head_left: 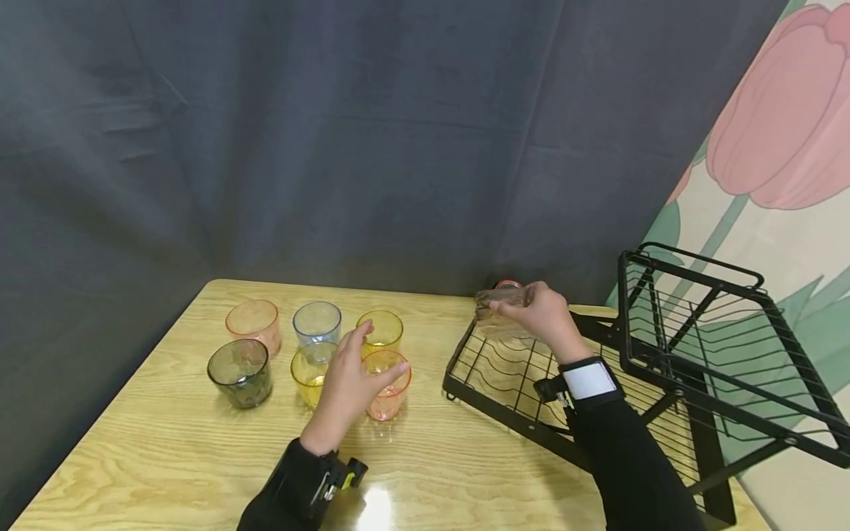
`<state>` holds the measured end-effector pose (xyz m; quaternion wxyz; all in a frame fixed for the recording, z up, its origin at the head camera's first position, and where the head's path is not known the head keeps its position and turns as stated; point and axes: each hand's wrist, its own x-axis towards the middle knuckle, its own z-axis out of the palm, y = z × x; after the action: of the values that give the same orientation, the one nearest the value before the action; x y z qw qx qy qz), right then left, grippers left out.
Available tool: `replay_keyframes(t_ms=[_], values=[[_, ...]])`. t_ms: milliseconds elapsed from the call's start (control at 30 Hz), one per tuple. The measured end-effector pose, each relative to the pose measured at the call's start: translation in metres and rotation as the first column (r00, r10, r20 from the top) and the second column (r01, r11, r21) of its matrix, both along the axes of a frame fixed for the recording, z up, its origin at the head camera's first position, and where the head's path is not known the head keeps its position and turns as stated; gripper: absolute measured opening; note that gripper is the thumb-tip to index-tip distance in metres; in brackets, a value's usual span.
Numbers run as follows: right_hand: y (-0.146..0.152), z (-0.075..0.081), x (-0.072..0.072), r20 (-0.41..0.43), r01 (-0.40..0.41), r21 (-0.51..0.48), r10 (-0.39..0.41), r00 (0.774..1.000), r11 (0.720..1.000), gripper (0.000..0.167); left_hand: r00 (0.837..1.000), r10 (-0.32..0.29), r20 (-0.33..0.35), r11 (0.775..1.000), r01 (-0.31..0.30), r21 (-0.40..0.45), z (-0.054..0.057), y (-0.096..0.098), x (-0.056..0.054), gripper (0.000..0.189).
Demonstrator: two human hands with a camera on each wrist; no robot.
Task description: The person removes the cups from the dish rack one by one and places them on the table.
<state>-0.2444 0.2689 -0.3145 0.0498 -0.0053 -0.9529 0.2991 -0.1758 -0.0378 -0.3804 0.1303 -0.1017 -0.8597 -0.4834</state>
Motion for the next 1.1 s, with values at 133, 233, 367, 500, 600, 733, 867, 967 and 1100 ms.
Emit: replay_keyframes(t_ms=[133, 233, 367, 500, 600, 733, 867, 967, 1100], values=[[-0.015, 0.002, 0.011, -0.021, -0.064, -0.204, 0.061, 0.998, 0.977, 0.073, 0.999, -0.053, -0.011, 0.99, 0.054, 0.13, 0.004, 0.003, -0.001, 0.09], [-0.025, 0.004, 0.021, -0.004, -0.109, -0.42, 0.118, 0.993, 0.901, 0.078, 0.993, -0.117, 0.012, 0.96, 0.11, 0.257, 0.01, 0.007, -0.001, 0.092], [-0.039, 0.002, 0.034, -0.055, -0.218, -0.665, 0.245, 0.968, 0.714, 0.056, 0.976, -0.215, 0.02, 0.898, 0.189, 0.397, 0.017, 0.012, 0.0, 0.093], [-0.053, 0.0, 0.048, -0.177, -0.357, -0.82, 0.396, 0.901, 0.447, 0.028, 0.95, -0.312, -0.027, 0.824, 0.285, 0.489, 0.021, 0.019, 0.003, 0.104], [-0.06, -0.002, 0.057, -0.26, -0.412, -0.879, 0.485, 0.835, 0.238, 0.027, 0.92, -0.381, -0.095, 0.748, 0.367, 0.552, 0.024, 0.026, 0.004, 0.119], [-0.07, -0.003, 0.065, -0.326, -0.379, -0.925, 0.577, 0.749, -0.031, 0.033, 0.866, -0.455, -0.209, 0.626, 0.478, 0.617, 0.029, 0.035, 0.008, 0.13], [-0.08, -0.004, 0.074, -0.344, -0.259, -0.939, 0.625, 0.701, -0.226, 0.035, 0.81, -0.477, -0.342, 0.56, 0.579, 0.592, 0.033, 0.04, 0.01, 0.13], [-0.089, -0.005, 0.081, -0.351, -0.193, -0.933, 0.652, 0.672, -0.304, 0.039, 0.766, -0.486, -0.422, 0.542, 0.642, 0.542, 0.034, 0.042, 0.012, 0.127], [-0.099, -0.005, 0.089, -0.386, -0.163, -0.917, 0.704, 0.596, -0.365, 0.043, 0.697, -0.487, -0.527, 0.547, 0.713, 0.438, 0.037, 0.044, 0.013, 0.124]])
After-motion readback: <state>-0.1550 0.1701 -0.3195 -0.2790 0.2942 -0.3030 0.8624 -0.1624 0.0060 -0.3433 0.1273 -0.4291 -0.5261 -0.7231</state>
